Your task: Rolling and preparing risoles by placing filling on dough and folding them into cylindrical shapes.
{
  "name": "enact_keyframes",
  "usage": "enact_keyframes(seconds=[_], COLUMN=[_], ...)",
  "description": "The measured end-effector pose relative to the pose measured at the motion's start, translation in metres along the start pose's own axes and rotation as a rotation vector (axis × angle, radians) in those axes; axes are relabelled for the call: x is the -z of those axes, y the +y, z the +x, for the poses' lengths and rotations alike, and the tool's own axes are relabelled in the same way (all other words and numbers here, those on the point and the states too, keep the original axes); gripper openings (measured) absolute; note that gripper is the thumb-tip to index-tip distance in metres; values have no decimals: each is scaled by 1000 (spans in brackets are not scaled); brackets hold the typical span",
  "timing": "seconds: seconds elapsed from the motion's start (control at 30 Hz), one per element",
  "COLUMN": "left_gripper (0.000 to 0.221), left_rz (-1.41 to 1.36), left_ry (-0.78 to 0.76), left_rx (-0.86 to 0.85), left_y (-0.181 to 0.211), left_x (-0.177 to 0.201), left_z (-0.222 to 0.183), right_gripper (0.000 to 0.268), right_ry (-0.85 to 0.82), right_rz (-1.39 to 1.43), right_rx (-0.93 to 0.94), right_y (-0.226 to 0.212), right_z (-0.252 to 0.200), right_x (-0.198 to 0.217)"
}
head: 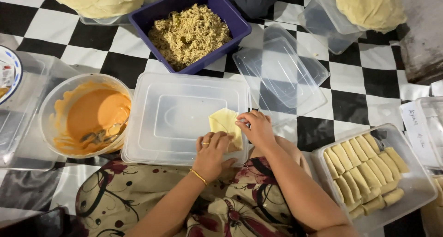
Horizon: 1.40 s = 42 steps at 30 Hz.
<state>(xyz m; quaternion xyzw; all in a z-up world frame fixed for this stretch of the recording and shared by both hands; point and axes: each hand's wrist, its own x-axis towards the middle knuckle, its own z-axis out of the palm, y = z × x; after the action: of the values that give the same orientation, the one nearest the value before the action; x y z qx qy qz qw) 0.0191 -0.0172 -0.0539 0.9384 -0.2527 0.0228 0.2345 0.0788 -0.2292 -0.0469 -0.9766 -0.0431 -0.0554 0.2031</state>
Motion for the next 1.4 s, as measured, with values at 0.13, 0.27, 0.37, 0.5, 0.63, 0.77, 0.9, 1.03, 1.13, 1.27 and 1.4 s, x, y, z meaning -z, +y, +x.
enact_keyframes(seconds=[0.13, 0.27, 0.37, 0.5, 0.63, 0.77, 0.9, 1.03, 1.13, 1.27, 1.4], left_gripper=[68, 45, 33, 32, 38, 27, 27, 38, 38, 31, 29], left_rz=[-7, 53, 52, 115, 83, 35, -1, -42, 55, 49, -18], left_ry=[-37, -35, -22, 50, 99, 116, 99, 126, 178, 212, 208], left_rx=[115, 111, 90, 31, 64, 85, 132, 104, -29, 64, 194], left_y=[-9, -9, -6, -15, -21, -28, -40, -45, -44, -44, -67], left_x=[3, 3, 10, -6, -4, 2, -3, 0, 4, 7, -10], left_z=[-4, -3, -1, -3, 2, 14, 28, 28, 19, 26, 48], right_gripper=[32, 47, 38, 32, 38, 30, 21, 15, 19, 23, 11], right_ry=[-41, -222, -285, -252, -268, -262, -140, -47, -64, -131, -29], right_rz=[139, 25, 3, 1, 21, 23, 58, 56, 20, 43, 78], right_rx=[317, 501, 464, 494, 454, 426, 478, 537, 610, 478, 444], right_y=[-19, -18, -16, -10, -13, -12, -1, -1, -3, 3, 15], right_z=[-15, -24, -24, -25, -23, -22, -11, -5, -6, 3, 20], right_x=[39, 41, 34, 28, 39, 43, 21, 19, 31, 34, 17])
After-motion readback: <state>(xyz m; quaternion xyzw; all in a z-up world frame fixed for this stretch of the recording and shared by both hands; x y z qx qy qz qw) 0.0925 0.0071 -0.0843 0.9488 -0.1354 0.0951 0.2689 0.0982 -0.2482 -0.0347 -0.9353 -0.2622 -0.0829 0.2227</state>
